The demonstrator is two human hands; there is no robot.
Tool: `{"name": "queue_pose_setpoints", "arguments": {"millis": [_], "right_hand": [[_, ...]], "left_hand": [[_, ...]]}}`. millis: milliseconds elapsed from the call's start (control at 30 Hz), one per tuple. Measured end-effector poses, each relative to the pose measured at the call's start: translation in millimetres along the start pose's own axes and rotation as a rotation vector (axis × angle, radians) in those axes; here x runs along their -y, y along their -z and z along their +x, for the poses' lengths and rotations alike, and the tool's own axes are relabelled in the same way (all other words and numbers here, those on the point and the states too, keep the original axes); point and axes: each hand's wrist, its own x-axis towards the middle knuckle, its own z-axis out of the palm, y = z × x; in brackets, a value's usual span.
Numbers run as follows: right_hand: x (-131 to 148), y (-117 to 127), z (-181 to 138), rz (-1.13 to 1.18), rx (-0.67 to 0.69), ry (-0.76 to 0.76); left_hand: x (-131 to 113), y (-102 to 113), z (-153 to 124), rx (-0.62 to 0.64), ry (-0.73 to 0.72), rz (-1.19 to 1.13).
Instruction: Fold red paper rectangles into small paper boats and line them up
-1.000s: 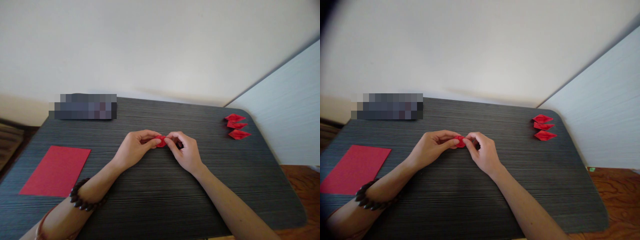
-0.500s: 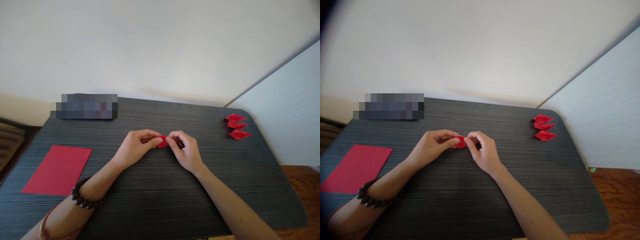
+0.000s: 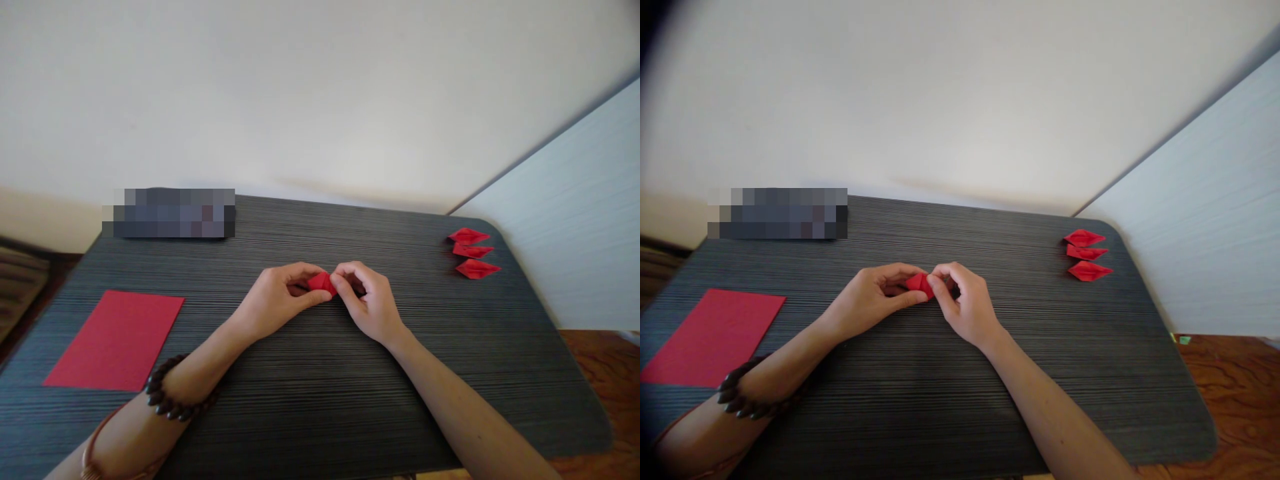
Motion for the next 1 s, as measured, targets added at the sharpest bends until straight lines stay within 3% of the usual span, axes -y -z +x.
{"name": "queue_pose_setpoints", "arguments": {"millis": [467,667,1000], "right_hand": [[0.5,-1.1,1.4,0.050,0.042,-0.001],[-2.6,-1.6,0.0,0.034,-0.012,-0.053],[-7.4,-0.1,2.2,0.160,-0.018,-0.100]], "left_hand": [[0.4,-0.3,-1.6,0.073,0.045,0.057],[-2.7,-0.6,-2.1,0.129,0.071,0.032],[3.9,1.9,-0.4,0.034,0.064,0.000]]}}
